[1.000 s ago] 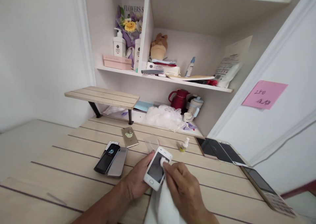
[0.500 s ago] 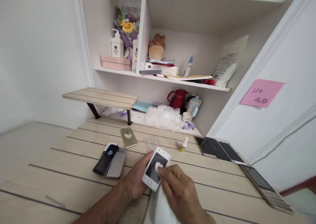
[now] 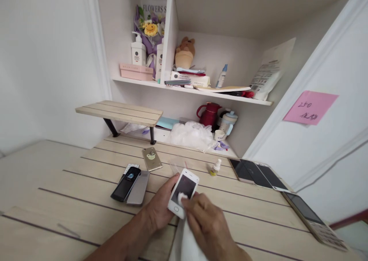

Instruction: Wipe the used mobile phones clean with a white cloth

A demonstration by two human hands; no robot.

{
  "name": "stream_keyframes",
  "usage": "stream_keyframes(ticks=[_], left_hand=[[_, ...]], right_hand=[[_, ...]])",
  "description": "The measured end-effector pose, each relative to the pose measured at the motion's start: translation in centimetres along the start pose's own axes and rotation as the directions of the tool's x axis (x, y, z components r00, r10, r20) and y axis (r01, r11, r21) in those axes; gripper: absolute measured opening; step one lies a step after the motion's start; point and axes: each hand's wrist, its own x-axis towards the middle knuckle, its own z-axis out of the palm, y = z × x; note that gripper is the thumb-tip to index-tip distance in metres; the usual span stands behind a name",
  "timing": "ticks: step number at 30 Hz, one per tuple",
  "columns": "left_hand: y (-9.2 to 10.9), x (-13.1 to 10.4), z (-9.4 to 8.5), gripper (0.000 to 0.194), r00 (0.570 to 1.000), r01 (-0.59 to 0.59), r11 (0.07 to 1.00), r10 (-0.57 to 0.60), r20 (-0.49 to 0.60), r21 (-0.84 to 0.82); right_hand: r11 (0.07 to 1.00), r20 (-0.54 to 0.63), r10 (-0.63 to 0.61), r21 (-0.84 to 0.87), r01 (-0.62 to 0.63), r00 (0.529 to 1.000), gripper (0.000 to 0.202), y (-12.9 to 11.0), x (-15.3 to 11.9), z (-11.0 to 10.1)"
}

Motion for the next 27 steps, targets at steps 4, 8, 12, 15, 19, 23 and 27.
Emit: stream_keyframes(ticks=[4, 8, 12, 15, 19, 23, 27], left_hand=[[0.1, 0.0, 0.3, 0.037, 0.999, -0.024, 1.0, 0.023, -0.047, -0.008], [-0.3, -0.2, 0.7, 0.041, 0.998, -0.047, 0.998, 0.046, -0.037, -0.045], [-0.3, -0.5, 0.7, 0.048, 0.998, -0.033, 0.998, 0.03, -0.057, -0.047], [-0.2, -0.8, 0.8, 0.05, 0.997, -0.029, 0.999, 0.026, -0.078, -0.042], [-0.6, -1.1, 1.3, 0.048, 0.999, -0.027, 0.997, 0.024, -0.047, -0.068], [-1.2, -0.8, 0.9, 0.048, 0.996, -0.05, 0.996, 0.044, -0.073, -0.077], [-1.6, -0.4, 0.6, 0.042, 0.993, -0.072, 0.994, 0.063, -0.095, -0.088]], right_hand=[[1.0, 0.056, -0.02, 0.004, 0.019, 0.998, 0.028, -0.1, -0.1, 0.3], [0.986, -0.134, 0.167, 0.009, -0.167, 0.977, 0.027, 1.3, 0.1, -0.3], [0.999, -0.013, 0.012, 0.039, -0.012, 1.0, 0.032, 0.0, -0.3, 0.4], [0.993, 0.075, -0.117, 0.041, 0.114, 0.99, 0.034, -1.2, -0.4, 0.9], [0.996, -0.037, 0.01, 0.094, -0.006, 0.999, 0.032, -1.2, -0.3, 0.6], [0.988, 0.038, -0.065, 0.144, 0.059, 0.997, 0.037, -1.3, -0.2, 0.4], [0.989, 0.037, -0.084, 0.126, 0.079, 0.996, 0.036, -1.5, -0.4, 0.8]])
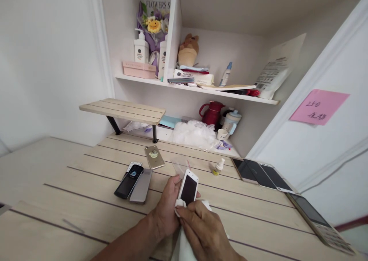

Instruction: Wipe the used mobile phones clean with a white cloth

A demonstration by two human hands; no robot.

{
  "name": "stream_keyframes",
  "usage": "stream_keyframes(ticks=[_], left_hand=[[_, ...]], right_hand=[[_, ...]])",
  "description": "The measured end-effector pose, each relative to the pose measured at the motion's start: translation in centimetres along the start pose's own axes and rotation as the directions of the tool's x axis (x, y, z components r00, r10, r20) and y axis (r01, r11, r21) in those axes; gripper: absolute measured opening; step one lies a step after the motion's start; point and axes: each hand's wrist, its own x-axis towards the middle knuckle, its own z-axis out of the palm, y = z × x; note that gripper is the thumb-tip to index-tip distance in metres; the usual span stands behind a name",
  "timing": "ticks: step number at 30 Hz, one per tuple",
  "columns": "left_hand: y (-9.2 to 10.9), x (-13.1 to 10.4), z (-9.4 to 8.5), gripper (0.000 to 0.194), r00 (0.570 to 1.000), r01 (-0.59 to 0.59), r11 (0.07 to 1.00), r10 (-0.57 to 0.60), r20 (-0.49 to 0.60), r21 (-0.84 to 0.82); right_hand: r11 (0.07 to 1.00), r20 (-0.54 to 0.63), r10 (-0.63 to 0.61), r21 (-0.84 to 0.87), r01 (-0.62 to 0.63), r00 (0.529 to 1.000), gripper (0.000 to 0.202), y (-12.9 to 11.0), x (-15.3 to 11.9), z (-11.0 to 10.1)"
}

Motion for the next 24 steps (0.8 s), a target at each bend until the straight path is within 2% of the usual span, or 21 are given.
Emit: stream_keyframes(ticks=[3, 8, 15, 19, 21, 24], left_hand=[[-0.1, -0.1, 0.2, 0.039, 1.0, -0.007, 1.0, 0.007, 0.005, -0.015], [-0.1, -0.8, 0.8, 0.039, 0.998, -0.005, 0.999, 0.007, 0.058, -0.032], [-0.9, -1.4, 2.3, 0.044, 0.979, 0.01, 0.999, -0.018, 0.205, 0.038], [-1.1, -1.6, 1.8, 0.037, 0.984, -0.065, 0.995, 0.05, 0.173, 0.079], [-0.9, -1.9, 1.1, 0.031, 0.987, -0.08, 0.992, 0.065, 0.149, 0.101], [-0.6, -2.1, 0.5, 0.032, 0.987, -0.069, 0.991, 0.051, 0.15, 0.113]], right_hand=[[0.999, -0.06, 0.012, -0.051, -0.015, 0.998, 0.036, 0.2, -0.1, 0.3], [0.998, -0.07, -0.005, -0.07, 0.001, 0.998, 0.04, 0.6, -0.1, 0.0], [0.984, -0.207, 0.164, -0.042, -0.176, 0.965, 0.039, 2.5, 0.5, -2.2], [0.974, -0.272, 0.209, -0.029, -0.225, 0.939, 0.036, 2.8, 0.8, -2.7], [0.982, -0.232, 0.183, -0.01, -0.191, 0.955, 0.036, 2.2, 0.8, -2.4], [0.998, -0.101, 0.059, 0.011, -0.058, 0.993, 0.038, 1.0, 0.8, -1.8]])
